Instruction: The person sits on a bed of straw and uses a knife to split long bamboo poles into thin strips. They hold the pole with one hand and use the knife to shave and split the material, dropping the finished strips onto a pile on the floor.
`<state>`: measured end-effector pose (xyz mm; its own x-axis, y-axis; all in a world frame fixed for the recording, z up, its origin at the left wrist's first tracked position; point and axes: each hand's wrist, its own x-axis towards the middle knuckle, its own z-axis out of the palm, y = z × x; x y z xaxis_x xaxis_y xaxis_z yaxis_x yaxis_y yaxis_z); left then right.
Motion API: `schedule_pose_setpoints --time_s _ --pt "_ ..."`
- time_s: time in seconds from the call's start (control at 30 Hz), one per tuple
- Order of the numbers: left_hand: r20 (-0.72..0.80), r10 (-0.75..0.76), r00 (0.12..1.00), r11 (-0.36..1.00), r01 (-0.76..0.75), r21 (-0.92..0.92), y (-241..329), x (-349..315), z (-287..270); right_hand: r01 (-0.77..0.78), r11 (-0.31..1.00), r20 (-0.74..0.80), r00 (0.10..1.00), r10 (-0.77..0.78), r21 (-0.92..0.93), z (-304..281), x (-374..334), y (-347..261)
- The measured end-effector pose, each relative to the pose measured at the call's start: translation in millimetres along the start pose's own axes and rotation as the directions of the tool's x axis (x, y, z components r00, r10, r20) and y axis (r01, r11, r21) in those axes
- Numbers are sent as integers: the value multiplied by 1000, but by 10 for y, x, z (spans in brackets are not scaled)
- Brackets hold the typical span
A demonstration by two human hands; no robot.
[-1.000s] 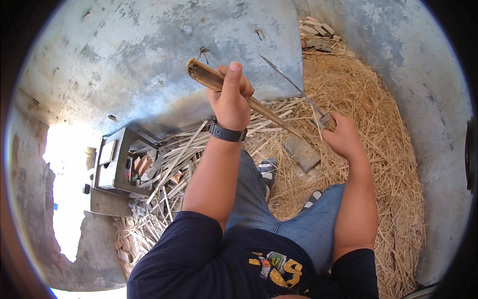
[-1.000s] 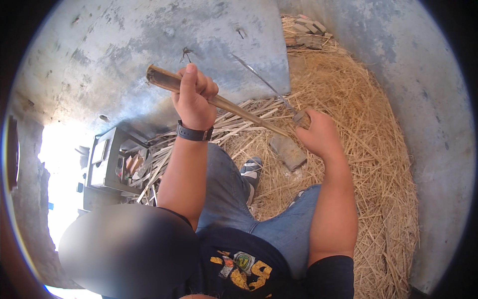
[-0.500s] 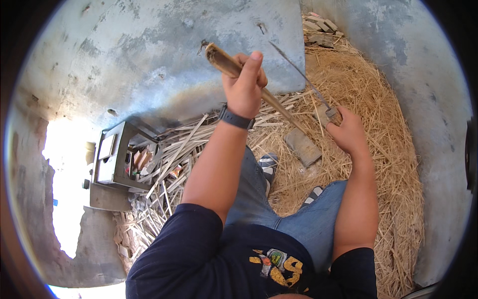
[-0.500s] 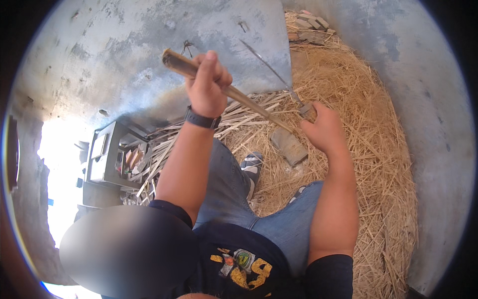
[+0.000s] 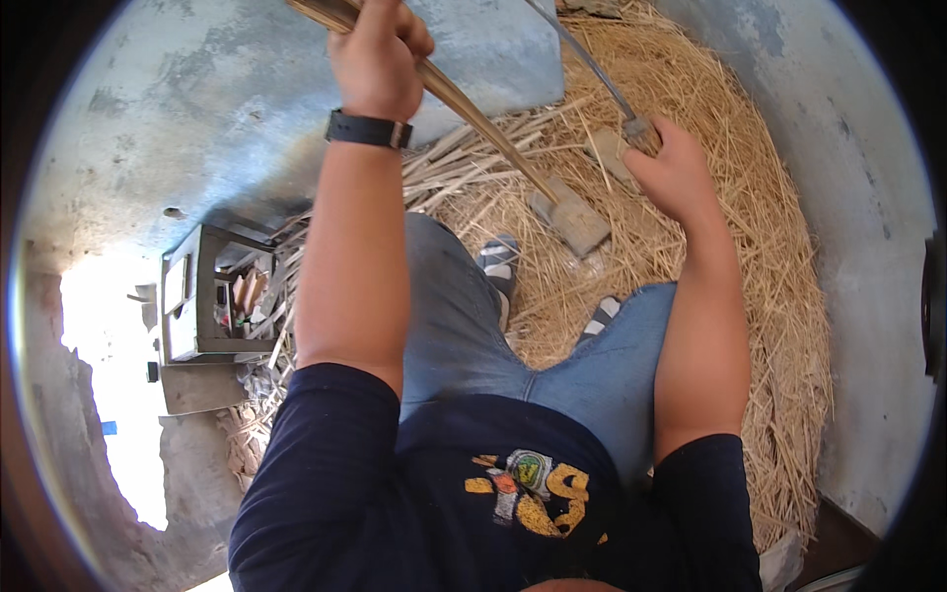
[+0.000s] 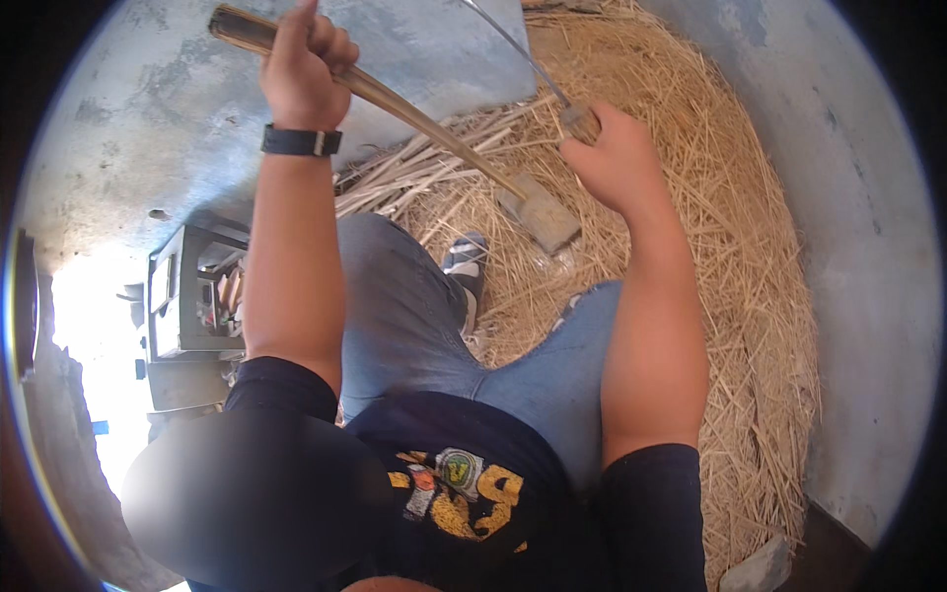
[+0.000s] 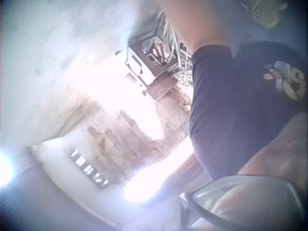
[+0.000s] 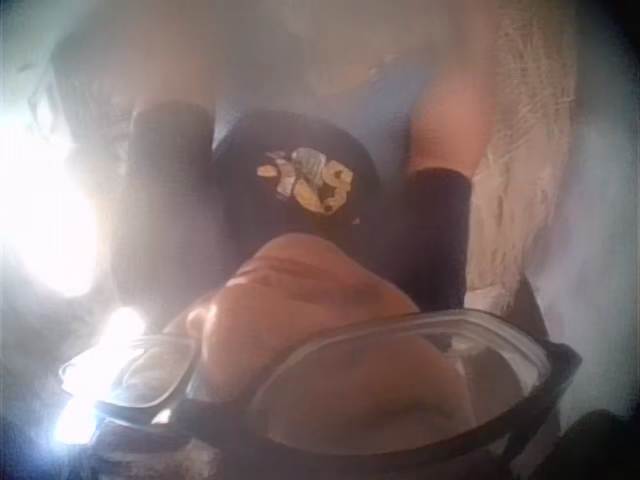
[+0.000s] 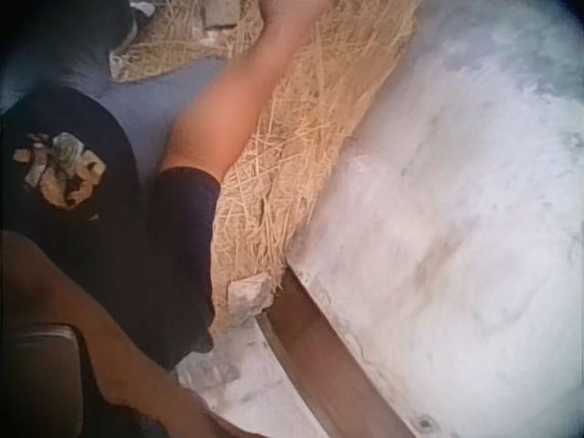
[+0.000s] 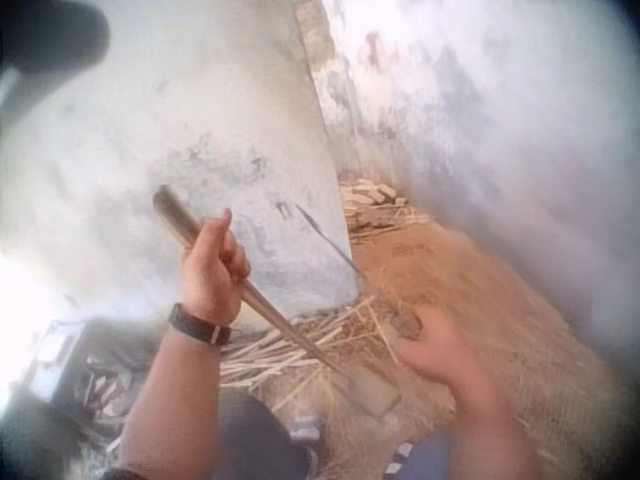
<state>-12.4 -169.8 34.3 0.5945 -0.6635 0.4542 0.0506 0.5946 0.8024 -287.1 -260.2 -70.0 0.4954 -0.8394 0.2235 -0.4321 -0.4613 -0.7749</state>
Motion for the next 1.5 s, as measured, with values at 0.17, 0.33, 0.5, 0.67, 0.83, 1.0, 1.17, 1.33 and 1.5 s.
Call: schedule_pose_setpoints --time_s 0.17,0.33,0.5,0.67,0.83,1.0,1.17,1.33,1.5 --pt "22 -11 1000 999 12 -37 -57 99 -41 -58 992 76 996 49 115 23 -14 6" --pt "156 -80 985 995 89 -52 -84 210 -63 -382 729 386 906 174 568 360 -125 -249" --pt "297 -156 942 979 186 -78 -73 340 -142 -523 623 563 812 155 582 750 -237 -379" --pt "182 -178 967 976 197 -94 -124 424 -161 -572 693 620 751 227 439 1007 -174 -183" --pt "189 -164 968 970 193 -147 -143 442 -322 -503 794 568 783 252 341 1102 -140 -210" --pt "413 -259 873 773 444 -453 -456 907 -1029 -246 924 482 872 79 293 934 -113 -574" --pt "390 -189 901 958 256 -127 -27 635 -515 -522 783 470 815 340 339 1622 -214 -211" --pt "203 -185 962 967 215 -139 9 653 -987 -624 747 453 747 486 227 2143 -452 436" --pt "121 -162 979 977 176 -117 25 628 -1165 -523 781 496 806 323 340 2056 -307 -41"
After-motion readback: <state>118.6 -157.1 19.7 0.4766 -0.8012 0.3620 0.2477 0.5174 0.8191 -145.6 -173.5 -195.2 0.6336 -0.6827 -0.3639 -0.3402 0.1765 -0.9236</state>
